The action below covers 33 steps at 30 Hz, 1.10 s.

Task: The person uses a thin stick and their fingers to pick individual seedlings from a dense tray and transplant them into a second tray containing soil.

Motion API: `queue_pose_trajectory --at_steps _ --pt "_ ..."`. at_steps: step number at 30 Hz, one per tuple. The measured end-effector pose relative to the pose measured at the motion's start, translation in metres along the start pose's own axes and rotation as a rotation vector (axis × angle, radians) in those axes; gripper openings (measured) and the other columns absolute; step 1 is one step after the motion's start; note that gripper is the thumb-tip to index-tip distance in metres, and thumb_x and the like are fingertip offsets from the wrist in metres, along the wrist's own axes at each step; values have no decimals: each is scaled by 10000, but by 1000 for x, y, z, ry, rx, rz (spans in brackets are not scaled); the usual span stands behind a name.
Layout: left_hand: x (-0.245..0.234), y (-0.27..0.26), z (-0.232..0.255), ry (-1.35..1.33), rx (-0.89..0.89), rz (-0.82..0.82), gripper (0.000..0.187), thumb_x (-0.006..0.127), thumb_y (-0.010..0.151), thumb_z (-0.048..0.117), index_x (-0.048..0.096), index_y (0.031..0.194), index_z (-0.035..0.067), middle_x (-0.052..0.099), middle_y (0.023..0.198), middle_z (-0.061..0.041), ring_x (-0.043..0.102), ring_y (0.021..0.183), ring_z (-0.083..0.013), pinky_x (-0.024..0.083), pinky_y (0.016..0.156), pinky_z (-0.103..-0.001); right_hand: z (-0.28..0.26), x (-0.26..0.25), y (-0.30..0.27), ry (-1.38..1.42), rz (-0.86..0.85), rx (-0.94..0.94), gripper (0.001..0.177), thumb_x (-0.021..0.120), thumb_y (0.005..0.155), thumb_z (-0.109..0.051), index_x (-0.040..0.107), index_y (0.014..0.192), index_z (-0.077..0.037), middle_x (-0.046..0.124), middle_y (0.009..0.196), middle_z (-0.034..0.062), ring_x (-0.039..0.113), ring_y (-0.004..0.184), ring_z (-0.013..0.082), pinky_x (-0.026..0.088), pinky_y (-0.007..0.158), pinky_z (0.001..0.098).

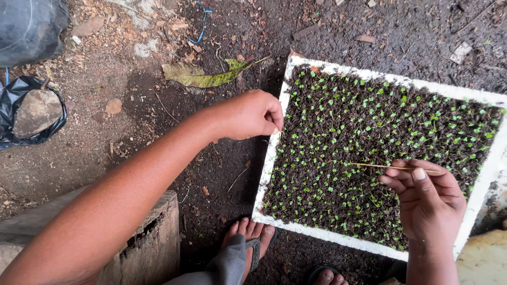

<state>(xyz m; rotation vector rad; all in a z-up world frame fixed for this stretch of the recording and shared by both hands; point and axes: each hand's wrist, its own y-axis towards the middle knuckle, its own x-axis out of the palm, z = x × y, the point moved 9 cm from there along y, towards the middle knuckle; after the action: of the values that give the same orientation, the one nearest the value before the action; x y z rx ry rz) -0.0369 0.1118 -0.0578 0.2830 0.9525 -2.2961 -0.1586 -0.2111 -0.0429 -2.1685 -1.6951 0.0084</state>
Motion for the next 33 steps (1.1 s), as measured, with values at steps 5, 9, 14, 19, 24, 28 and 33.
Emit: queue_pose_trajectory --at_steps 5,9,14,19,24,28,33 --pt "-16 3 -18 -135 -36 94 85 718 863 95 743 902 167 742 885 32 635 793 -85 484 707 -269 6 -2 2 26 -5 12 152 500 1100 -28 594 1202 33 647 1115 303 723 987 347 671 946 467" --pt "-21 8 -30 -201 -9 152 98 722 845 74 747 884 160 705 760 47 581 651 -58 447 597 -248 7 -1 3 36 -25 20 168 490 1099 -17 602 1213 36 642 1095 302 718 979 354 667 952 479" --pt "-19 17 -38 -193 -1 150 108 721 829 88 757 888 171 695 783 48 566 682 -66 426 612 -256 9 3 8 -10 -30 36 184 540 1056 -5 613 1214 54 660 1088 290 723 970 354 667 951 468" --pt "-20 23 -27 -157 28 123 127 708 817 71 764 871 172 745 857 47 623 773 -80 467 698 -264 -12 34 22 -128 -87 20 157 524 1041 51 578 1173 117 653 1087 321 718 939 352 664 945 439" --pt "-12 42 -37 -106 123 120 136 728 780 89 777 846 198 768 824 71 645 743 -58 485 686 -255 -42 88 41 -508 -261 21 236 600 941 47 640 1168 101 719 1037 266 749 892 331 640 896 392" --pt "-10 48 -44 -128 170 107 135 727 773 66 768 831 181 760 808 65 636 728 -56 488 685 -249 -52 130 61 -696 -453 9 246 662 893 -23 716 1122 49 781 1012 180 770 878 220 642 877 311" --pt "-11 54 -58 -203 143 89 127 732 781 58 763 848 162 747 794 52 618 702 -57 472 661 -243 -37 154 87 -640 -479 138 225 647 919 -33 696 1120 55 776 1038 173 757 870 221 646 856 335"
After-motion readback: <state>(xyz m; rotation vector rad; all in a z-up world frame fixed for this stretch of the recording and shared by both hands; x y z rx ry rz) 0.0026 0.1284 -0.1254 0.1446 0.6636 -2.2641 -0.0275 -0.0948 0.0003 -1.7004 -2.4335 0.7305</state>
